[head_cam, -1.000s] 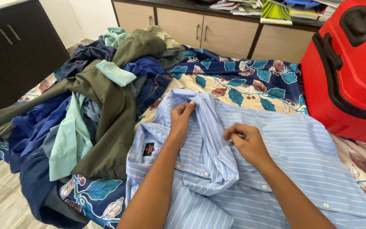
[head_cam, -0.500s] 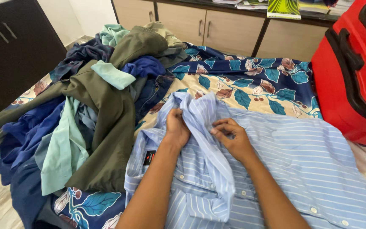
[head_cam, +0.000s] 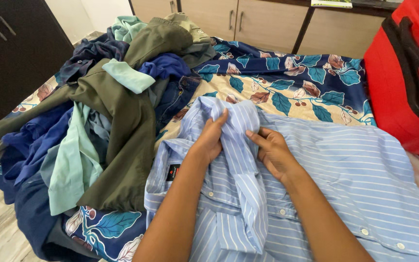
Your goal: The person folds a light blue striped shirt on a bed, smoothing and aligning the fabric before rolling it into a compact bundle. They then pick up a dark plaid shirt, button it, and fold it similarly.
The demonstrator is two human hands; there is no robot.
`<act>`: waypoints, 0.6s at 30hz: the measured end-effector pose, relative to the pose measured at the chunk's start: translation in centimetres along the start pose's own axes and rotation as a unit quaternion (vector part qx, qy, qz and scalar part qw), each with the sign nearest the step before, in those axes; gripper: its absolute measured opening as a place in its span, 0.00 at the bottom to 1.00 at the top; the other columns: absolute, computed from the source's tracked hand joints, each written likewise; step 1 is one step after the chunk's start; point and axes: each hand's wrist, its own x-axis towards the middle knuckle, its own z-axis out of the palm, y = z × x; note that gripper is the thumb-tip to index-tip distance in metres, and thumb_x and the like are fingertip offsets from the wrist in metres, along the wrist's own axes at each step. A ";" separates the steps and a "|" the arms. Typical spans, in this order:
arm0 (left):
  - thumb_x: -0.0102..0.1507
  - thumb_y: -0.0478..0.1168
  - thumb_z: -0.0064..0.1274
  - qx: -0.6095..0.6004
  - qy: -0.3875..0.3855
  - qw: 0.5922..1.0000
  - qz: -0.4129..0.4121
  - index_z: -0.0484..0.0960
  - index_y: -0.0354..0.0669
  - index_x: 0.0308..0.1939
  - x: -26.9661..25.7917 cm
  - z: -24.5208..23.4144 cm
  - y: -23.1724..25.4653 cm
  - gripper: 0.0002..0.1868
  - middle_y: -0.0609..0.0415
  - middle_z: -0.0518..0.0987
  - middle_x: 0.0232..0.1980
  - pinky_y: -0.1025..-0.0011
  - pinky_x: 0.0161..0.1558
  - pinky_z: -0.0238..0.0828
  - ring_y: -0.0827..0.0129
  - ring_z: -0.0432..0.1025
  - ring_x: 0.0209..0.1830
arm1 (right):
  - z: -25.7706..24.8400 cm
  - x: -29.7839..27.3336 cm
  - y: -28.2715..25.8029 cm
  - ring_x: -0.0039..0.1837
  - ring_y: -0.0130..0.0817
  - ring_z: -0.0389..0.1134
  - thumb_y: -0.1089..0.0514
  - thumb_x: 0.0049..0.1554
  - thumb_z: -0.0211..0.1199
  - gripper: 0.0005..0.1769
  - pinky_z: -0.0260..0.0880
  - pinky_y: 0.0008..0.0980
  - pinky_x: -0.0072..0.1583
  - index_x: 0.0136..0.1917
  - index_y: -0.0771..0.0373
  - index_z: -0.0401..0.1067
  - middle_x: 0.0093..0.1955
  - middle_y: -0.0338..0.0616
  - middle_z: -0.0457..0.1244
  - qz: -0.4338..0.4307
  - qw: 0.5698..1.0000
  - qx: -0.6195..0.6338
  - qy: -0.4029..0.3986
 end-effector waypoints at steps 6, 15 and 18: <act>0.75 0.61 0.47 0.278 0.034 0.942 0.183 0.78 0.27 0.64 0.7 -1.4 -0.2 0.35 0.32 0.81 0.48 0.59 0.43 0.70 0.65 0.68 0.42 | -2.3 0.2 -0.5 0.58 0.34 0.69 0.56 0.61 0.62 0.17 0.71 0.38 0.62 0.62 0.63 0.70 0.56 0.44 0.68 -0.039 0.993 0.077 0.081; 0.62 0.41 0.61 -0.050 -0.097 0.993 0.047 0.66 0.39 0.68 -3.0 0.9 2.1 0.33 0.45 0.77 0.59 0.56 0.57 0.77 0.57 0.76 0.56 | -0.5 -1.8 -2.4 0.61 0.38 0.71 0.40 0.51 0.64 0.40 0.70 0.43 0.63 0.71 0.60 0.65 0.63 0.47 0.68 0.138 0.989 -0.011 0.043; 0.57 0.31 0.61 -0.027 -0.097 0.993 0.069 0.65 0.43 0.68 -3.1 0.9 2.3 0.36 0.48 0.79 0.57 0.59 0.56 0.80 0.59 0.78 0.55 | -0.7 -2.8 -3.0 0.65 0.36 0.69 0.45 0.48 0.69 0.44 0.69 0.44 0.66 0.74 0.58 0.59 0.67 0.43 0.65 0.073 0.996 -0.026 -0.036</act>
